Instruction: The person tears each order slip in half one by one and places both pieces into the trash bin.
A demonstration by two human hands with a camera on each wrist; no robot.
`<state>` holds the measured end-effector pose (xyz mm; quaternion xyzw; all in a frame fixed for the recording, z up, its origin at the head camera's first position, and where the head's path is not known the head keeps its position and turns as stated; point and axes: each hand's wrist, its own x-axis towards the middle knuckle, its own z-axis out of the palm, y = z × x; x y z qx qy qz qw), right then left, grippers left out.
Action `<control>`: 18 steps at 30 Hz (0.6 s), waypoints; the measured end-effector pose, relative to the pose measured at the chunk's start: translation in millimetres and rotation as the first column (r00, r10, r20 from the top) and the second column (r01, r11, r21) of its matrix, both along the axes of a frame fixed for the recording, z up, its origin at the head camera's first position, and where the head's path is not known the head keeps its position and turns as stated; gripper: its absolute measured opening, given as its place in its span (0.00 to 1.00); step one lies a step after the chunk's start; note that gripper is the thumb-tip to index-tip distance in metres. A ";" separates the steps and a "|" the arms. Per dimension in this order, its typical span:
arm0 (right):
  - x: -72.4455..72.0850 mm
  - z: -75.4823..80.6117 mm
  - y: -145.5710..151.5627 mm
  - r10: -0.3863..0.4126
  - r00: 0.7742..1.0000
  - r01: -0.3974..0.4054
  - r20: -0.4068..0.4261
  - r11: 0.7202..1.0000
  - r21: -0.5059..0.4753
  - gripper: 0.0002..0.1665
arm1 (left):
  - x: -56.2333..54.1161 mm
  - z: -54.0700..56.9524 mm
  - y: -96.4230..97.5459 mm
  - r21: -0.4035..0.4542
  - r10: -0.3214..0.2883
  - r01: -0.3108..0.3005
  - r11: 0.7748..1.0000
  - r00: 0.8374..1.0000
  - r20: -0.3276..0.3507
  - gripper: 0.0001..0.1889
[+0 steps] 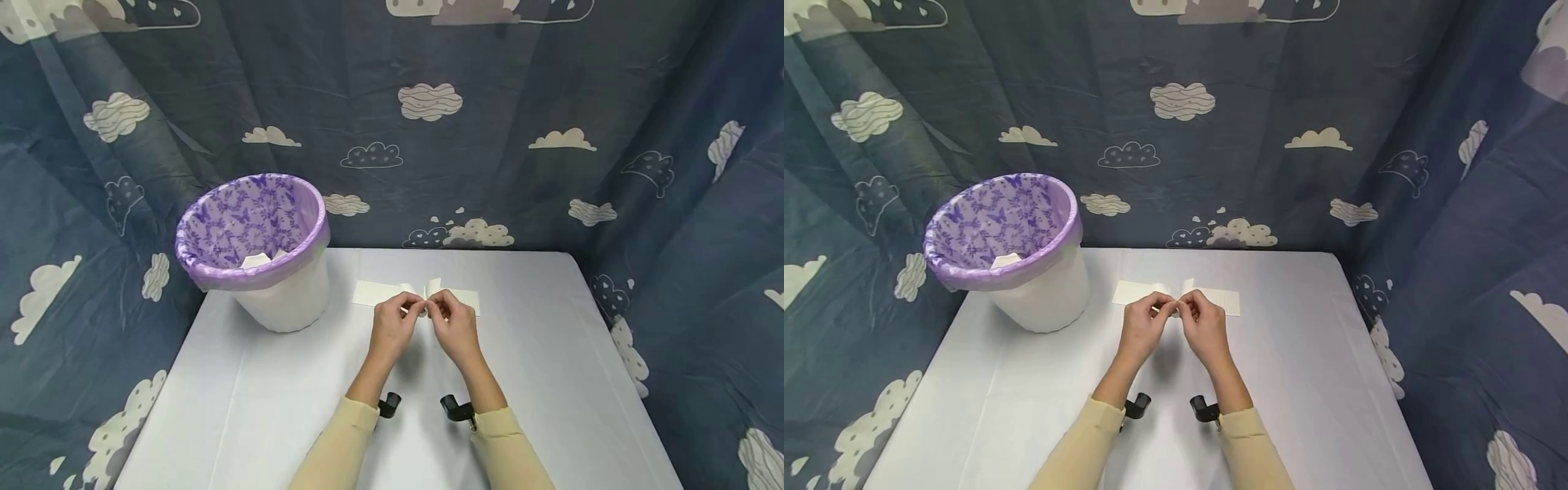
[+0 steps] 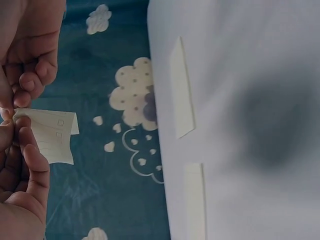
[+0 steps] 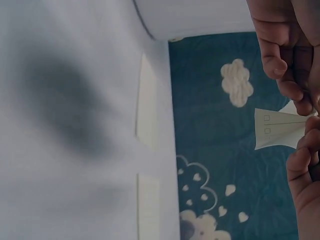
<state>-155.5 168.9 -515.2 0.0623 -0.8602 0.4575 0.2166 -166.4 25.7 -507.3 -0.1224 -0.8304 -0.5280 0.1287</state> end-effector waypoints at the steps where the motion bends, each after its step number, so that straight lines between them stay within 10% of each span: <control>1: 0.1 2.2 -1.8 0.002 1.000 -0.002 -0.005 1.000 -0.004 0.05 | 0.4 1.9 -1.2 -0.001 0.007 -0.007 1.000 1.000 -0.012 0.06; 18: 1.4 19.9 -25.2 0.038 0.999 -0.040 -0.018 0.989 -0.141 0.04 | 4.3 20.4 -16.9 0.036 0.071 -0.068 0.997 0.995 -0.070 0.06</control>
